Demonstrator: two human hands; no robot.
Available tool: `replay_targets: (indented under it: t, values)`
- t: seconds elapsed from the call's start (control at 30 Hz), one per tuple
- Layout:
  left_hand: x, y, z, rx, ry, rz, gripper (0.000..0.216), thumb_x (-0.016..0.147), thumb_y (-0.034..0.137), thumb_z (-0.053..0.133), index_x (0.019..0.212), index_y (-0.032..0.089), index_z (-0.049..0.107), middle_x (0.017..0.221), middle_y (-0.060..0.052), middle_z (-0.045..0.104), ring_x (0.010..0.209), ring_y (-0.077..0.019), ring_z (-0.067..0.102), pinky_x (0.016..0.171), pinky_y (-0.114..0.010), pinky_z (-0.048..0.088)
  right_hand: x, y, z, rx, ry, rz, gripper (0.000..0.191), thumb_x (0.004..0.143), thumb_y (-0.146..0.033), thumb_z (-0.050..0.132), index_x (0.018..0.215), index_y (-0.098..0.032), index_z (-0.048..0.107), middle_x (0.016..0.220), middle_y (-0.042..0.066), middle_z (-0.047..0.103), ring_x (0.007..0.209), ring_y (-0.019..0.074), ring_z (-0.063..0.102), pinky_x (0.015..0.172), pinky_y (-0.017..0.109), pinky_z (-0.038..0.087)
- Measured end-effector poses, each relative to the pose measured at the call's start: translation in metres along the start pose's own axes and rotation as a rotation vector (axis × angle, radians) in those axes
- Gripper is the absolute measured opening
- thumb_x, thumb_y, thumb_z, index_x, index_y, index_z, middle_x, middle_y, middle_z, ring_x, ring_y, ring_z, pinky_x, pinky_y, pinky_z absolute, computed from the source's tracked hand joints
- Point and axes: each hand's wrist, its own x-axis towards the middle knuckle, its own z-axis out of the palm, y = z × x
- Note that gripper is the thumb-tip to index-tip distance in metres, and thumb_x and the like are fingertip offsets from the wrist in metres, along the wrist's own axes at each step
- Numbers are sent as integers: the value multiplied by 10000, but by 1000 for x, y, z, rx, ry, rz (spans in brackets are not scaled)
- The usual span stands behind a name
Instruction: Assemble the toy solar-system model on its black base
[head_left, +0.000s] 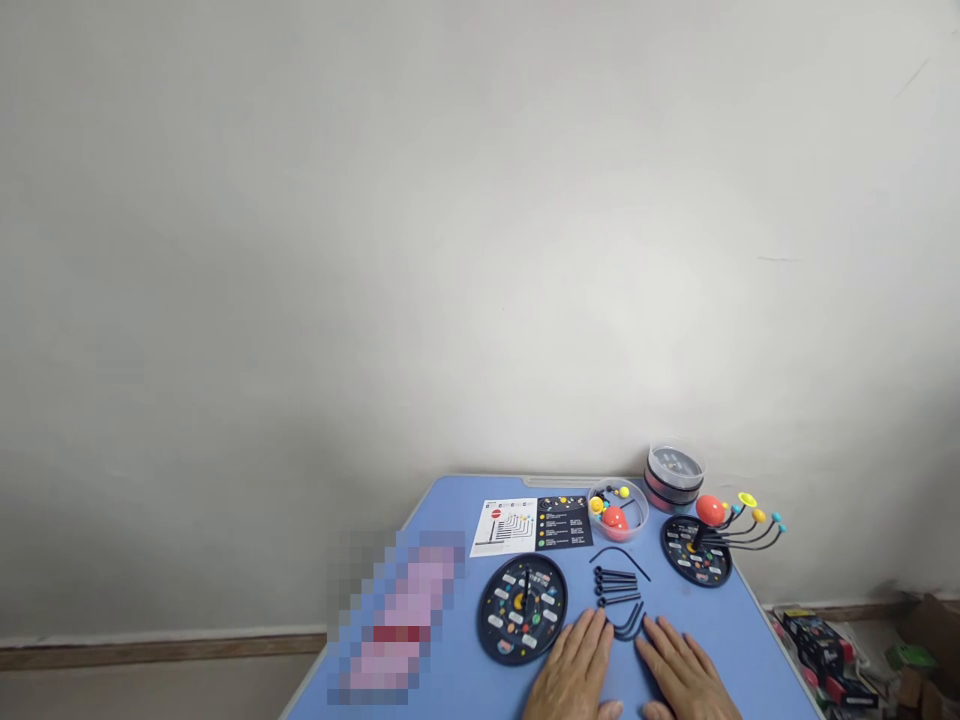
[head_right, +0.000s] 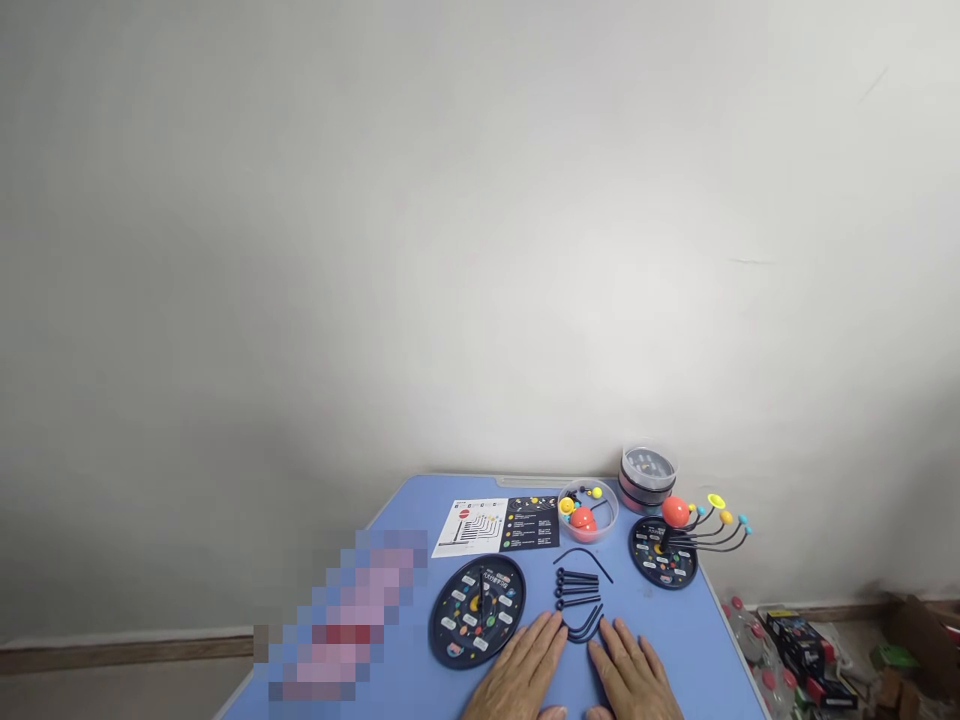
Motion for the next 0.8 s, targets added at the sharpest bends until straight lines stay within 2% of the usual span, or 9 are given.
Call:
replay_targets:
  t: [0.27, 0.5, 0.63, 0.73, 0.8]
  values:
    - [-2, -4, 1, -38, 58, 17, 754, 935, 427, 571, 1544, 165, 213, 1419, -124, 562, 1255, -269, 559, 1013, -357, 486, 7, -1, -3, -110, 78, -48, 563, 939, -543, 499, 1416, -243, 495, 1317, 71, 630, 1125, 241, 664, 850, 283, 537]
    - [-1, -3, -4, -7, 72, 44, 689, 968, 473, 508, 1525, 147, 266, 1381, -121, 599, 1253, -254, 564, 1019, -340, 475, 7, -4, -3, -81, 93, -31, 564, 930, -543, 516, 1419, -263, 491, 1304, 73, 647, 1124, 235, 665, 857, 272, 526]
    - [-3, -3, -5, 8, 76, 36, 703, 967, 453, 515, 1532, 133, 246, 1377, -123, 602, 1241, -251, 569, 1005, -330, 480, 11, -5, -11, -73, 104, -39, 523, 923, -547, 524, 1358, -259, 561, 1273, 72, 668, 1094, 238, 682, 831, 275, 550]
    - [-9, -5, -7, 33, 102, 55, 683, 966, 429, 527, 1527, 138, 268, 1350, -104, 626, 1212, -231, 585, 984, -301, 490, 14, -4, -21, -52, 112, 12, 446, 935, -508, 525, 1277, -242, 631, 1236, 69, 690, 1057, 238, 700, 800, 275, 578]
    - [-15, -5, -9, 80, 129, 80, 614, 980, 457, 496, 1485, 134, 364, 1311, -94, 656, 1191, -216, 594, 973, -280, 494, 14, -2, -27, -11, 124, 91, 384, 956, -430, 514, 1244, -219, 655, 1227, 74, 696, 1062, 236, 698, 817, 281, 588]
